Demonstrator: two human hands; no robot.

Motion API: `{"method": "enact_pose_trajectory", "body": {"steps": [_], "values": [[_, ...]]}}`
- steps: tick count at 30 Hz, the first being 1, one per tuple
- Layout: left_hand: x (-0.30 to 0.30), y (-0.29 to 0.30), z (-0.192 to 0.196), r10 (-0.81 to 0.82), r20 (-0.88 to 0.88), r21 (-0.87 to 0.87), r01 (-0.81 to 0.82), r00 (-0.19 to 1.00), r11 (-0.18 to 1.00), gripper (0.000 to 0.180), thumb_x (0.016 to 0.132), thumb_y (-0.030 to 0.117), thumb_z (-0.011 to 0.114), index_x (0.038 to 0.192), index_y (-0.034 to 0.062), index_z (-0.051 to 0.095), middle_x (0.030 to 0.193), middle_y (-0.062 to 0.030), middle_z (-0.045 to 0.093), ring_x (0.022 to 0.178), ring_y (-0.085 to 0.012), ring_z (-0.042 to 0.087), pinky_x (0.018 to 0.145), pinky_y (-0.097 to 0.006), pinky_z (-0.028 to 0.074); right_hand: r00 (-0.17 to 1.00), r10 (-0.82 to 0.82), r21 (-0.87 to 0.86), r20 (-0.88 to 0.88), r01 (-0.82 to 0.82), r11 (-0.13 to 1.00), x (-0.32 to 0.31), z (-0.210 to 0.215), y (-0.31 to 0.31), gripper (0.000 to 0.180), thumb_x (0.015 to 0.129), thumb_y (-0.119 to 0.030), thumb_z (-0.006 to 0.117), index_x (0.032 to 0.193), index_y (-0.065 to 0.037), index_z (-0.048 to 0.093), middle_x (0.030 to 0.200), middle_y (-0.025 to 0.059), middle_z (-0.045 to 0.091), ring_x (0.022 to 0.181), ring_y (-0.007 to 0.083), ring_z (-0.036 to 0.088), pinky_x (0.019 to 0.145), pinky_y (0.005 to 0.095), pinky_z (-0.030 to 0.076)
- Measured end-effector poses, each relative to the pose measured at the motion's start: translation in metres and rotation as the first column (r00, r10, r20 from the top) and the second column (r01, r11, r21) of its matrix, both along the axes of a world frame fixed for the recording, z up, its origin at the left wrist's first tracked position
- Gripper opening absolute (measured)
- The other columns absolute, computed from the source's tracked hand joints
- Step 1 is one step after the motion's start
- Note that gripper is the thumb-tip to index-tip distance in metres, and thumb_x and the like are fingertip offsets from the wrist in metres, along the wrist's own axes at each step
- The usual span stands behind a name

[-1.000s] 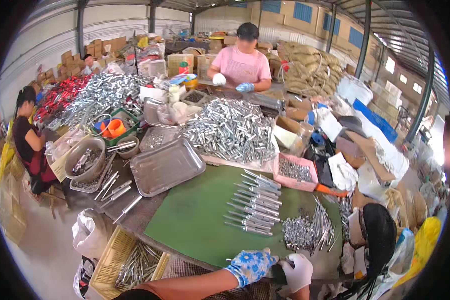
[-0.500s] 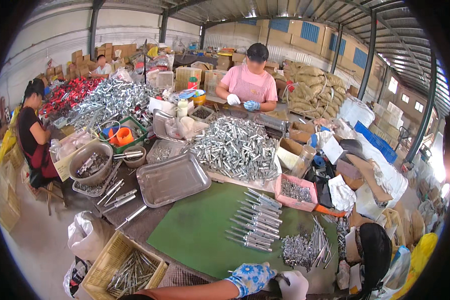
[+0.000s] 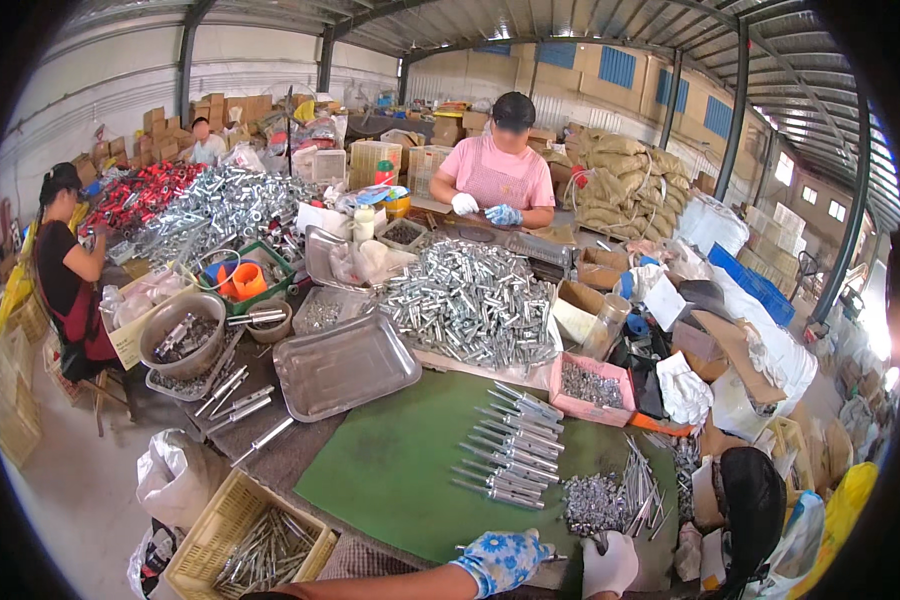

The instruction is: The person assembles metal components by hand, inserting small pins and fasteners into metal cylinders and arranging the assembled pieces in a row on the work table.

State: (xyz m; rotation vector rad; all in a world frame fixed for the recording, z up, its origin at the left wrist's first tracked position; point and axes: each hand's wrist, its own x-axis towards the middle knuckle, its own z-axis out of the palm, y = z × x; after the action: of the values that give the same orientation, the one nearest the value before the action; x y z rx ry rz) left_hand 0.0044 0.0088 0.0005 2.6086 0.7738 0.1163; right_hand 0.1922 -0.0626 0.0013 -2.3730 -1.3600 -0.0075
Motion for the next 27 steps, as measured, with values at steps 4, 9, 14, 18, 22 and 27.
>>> {"method": "enact_pose_trajectory", "body": {"steps": [4, 9, 14, 18, 22, 27], "values": [[-0.007, -0.007, -0.001, 0.057, 0.06, 0.087, -0.063, 0.997, 0.994, 0.03, 0.094, 0.022, 0.046, 0.119, 0.017, 0.062, 0.096, -0.0166, 0.064, 0.069, -0.0323, 0.068, 0.059, -0.042, 0.055, 0.992, 0.044, 0.253, 0.118, -0.073, 0.965, 0.007, -0.028, 0.01, 0.02, 0.071, -0.02, 0.076, 0.073, -0.007, 0.061, 0.075, 0.0109, 0.061, 0.071, 0.0316, 0.06, 0.064, 0.0413, 0.047], [-0.009, -0.015, 0.0, 0.073, 0.129, 0.023, -0.076, 0.989, 0.997, 0.027, 0.092, 0.017, 0.047, 0.111, 0.0137, 0.065, 0.096, -0.0175, 0.064, 0.077, -0.0337, 0.069, 0.065, -0.045, 0.056, 0.999, 0.022, 0.046, 0.036, -0.024, 0.999, 0.006, -0.018, -0.004, 0.013, 0.077, -0.019, 0.071, 0.081, -0.009, 0.064, 0.084, 0.0126, 0.062, 0.076, 0.0349, 0.061, 0.067, 0.0436, 0.048], [-0.008, -0.009, -0.013, 0.021, 0.163, 0.25, -0.062, 0.986, 0.966, 0.029, 0.091, 0.017, 0.047, 0.114, 0.0146, 0.065, 0.097, -0.0201, 0.067, 0.069, -0.0318, 0.068, 0.057, -0.042, 0.055, 0.999, -0.044, 0.082, -0.022, 0.045, 0.996, 0.034, -0.021, -0.012, 0.016, 0.081, -0.023, 0.069, 0.083, -0.007, 0.064, 0.084, 0.0141, 0.062, 0.079, 0.0349, 0.061, 0.071, 0.044, 0.048], [-0.01, -0.004, 0.005, 0.148, 0.142, 0.234, -0.178, 0.979, 0.956, 0.021, 0.094, 0.026, 0.051, 0.106, 0.0163, 0.065, 0.085, -0.0134, 0.061, 0.058, -0.0248, 0.063, 0.05, -0.038, 0.051, 0.986, 0.097, 0.224, -0.134, -0.065, 0.972, 0.025, -0.003, 0.005, 0.016, 0.083, -0.019, 0.069, 0.091, -0.005, 0.069, 0.085, 0.0137, 0.064, 0.074, 0.0293, 0.062, 0.069, 0.0372, 0.049], [-0.003, 0.004, 0.014, 0.097, 0.07, 0.133, -0.106, 0.993, 0.985, 0.022, 0.092, 0.025, 0.054, 0.109, 0.015, 0.065, 0.09, -0.0128, 0.06, 0.07, -0.0279, 0.065, 0.06, -0.039, 0.053, 0.97, 0.108, 0.199, -0.218, -0.064, 0.978, 0.019, 0.001, 0.013, 0.01, 0.08, -0.013, 0.068, 0.089, -0.008, 0.069, 0.086, 0.0106, 0.065, 0.079, 0.0287, 0.065, 0.069, 0.0357, 0.05], [-0.004, -0.002, 0.016, 0.073, 0.042, 0.085, -0.076, 0.996, 0.993, 0.025, 0.09, 0.024, 0.056, 0.113, 0.0167, 0.064, 0.092, -0.0115, 0.06, 0.074, -0.0279, 0.065, 0.063, -0.04, 0.053, 0.981, 0.172, 0.189, -0.084, -0.154, 0.97, 0.008, -0.002, 0.016, 0.011, 0.079, -0.019, 0.069, 0.087, -0.011, 0.069, 0.084, 0.0106, 0.063, 0.078, 0.0314, 0.063, 0.068, 0.0394, 0.049]]}}
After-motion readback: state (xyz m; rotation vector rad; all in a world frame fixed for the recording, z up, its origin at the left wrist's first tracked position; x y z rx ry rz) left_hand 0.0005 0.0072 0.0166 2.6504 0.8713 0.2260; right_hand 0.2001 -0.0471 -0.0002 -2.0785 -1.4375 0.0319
